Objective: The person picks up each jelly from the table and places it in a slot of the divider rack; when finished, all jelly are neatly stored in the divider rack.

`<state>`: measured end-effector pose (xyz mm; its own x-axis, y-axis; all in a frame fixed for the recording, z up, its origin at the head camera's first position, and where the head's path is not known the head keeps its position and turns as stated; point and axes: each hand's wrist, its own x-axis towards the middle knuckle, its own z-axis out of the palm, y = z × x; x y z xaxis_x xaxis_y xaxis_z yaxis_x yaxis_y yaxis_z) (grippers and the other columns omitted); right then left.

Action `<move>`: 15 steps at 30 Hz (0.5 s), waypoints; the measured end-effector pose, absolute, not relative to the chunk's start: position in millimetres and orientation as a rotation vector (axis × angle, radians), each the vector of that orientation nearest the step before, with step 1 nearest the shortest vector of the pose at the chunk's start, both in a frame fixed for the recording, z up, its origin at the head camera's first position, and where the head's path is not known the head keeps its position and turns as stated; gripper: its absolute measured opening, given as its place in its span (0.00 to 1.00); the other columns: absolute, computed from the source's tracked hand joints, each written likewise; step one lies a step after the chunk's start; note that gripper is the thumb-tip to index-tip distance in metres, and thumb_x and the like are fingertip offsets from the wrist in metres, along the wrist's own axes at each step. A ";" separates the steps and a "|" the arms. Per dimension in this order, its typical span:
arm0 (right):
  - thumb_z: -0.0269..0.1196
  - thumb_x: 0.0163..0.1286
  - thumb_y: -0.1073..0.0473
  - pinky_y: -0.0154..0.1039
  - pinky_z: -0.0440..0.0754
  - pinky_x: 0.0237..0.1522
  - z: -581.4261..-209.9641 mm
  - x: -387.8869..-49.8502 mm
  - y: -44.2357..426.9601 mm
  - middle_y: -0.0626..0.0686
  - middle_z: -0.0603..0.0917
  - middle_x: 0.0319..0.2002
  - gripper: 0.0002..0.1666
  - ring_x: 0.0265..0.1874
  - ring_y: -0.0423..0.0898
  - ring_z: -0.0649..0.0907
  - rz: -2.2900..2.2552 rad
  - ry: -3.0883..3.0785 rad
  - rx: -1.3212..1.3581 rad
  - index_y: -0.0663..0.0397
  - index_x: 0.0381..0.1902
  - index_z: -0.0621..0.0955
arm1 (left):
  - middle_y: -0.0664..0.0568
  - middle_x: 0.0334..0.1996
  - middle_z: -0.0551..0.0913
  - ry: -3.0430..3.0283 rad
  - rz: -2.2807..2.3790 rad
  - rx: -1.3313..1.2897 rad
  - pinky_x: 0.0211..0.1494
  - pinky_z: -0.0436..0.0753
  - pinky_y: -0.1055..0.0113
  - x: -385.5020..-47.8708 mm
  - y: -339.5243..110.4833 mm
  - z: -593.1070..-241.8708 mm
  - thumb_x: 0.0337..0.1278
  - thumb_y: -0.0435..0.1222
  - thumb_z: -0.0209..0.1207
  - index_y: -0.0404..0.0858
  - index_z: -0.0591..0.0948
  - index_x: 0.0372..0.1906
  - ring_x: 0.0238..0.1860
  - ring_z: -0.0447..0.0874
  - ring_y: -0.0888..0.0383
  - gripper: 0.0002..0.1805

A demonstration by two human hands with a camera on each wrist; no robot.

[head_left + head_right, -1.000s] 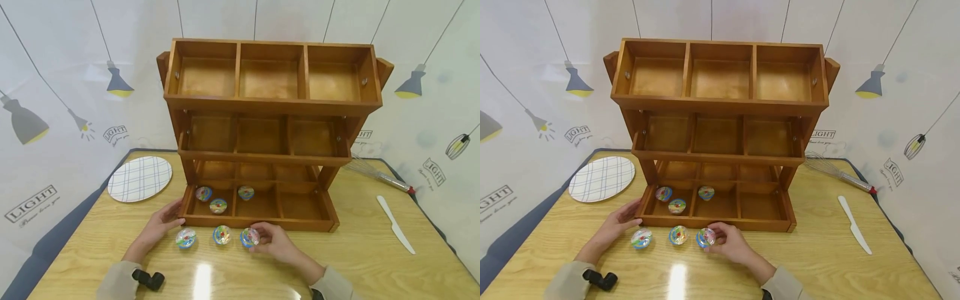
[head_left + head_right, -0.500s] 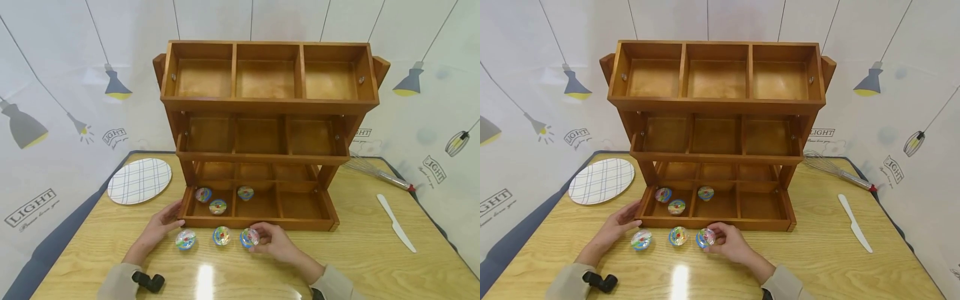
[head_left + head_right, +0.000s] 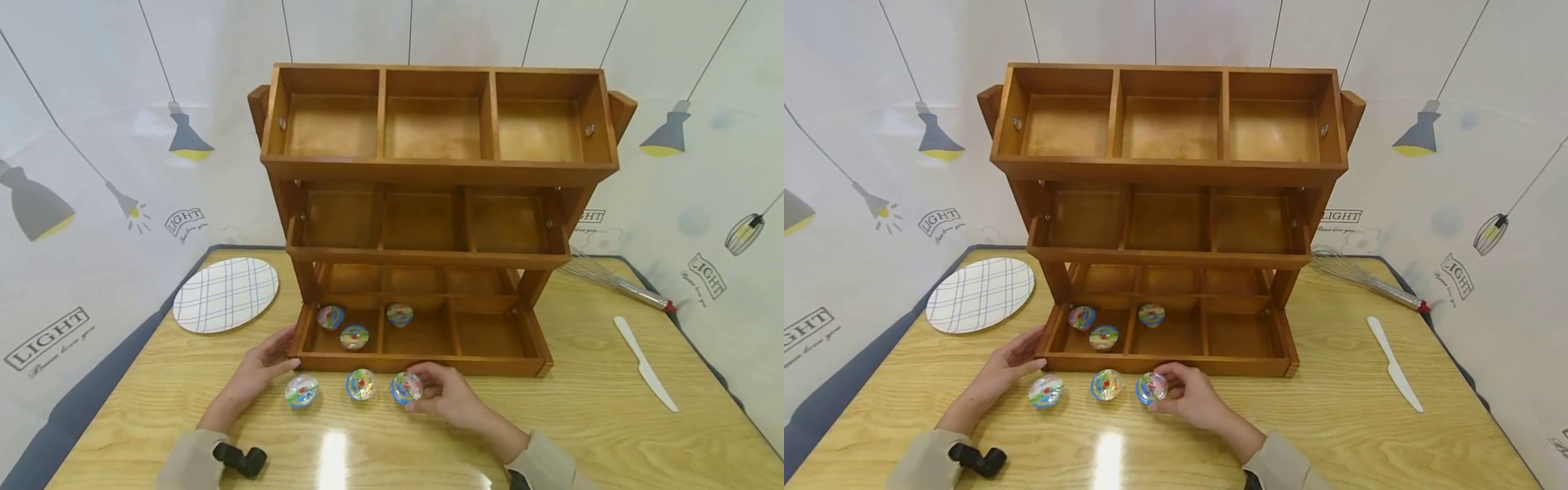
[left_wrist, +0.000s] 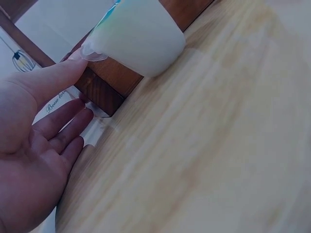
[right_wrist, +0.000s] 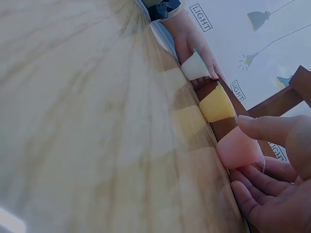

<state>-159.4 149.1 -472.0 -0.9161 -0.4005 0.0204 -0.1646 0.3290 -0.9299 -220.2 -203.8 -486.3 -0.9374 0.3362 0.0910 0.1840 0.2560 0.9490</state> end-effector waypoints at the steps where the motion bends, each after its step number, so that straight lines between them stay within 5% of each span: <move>1: 0.70 0.47 0.60 0.30 0.80 0.37 -472.1 -159.2 148.6 0.58 0.80 0.42 0.31 0.38 0.47 0.80 -1.625 2.383 -0.515 0.63 0.49 0.73 | 0.38 0.63 0.63 2.387 1.773 0.498 0.53 0.67 0.85 -220.2 -203.9 -486.2 0.51 0.40 0.59 0.39 0.60 0.65 0.52 0.66 0.79 0.35; 15: 0.69 0.48 0.58 0.34 0.81 0.40 -431.8 -176.7 164.1 0.60 0.80 0.41 0.32 0.37 0.46 0.80 -1.611 2.447 -0.626 0.63 0.50 0.73 | 0.37 0.62 0.63 2.376 1.796 0.521 0.54 0.67 0.85 -222.4 -204.4 -489.3 0.52 0.38 0.59 0.38 0.60 0.65 0.53 0.66 0.79 0.35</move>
<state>-176.7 164.1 -431.8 -0.9024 -0.4180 0.1045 -0.2613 0.3379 -0.9042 -222.4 -204.4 -489.3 -0.9339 0.3397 0.1115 0.1999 0.2377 0.9505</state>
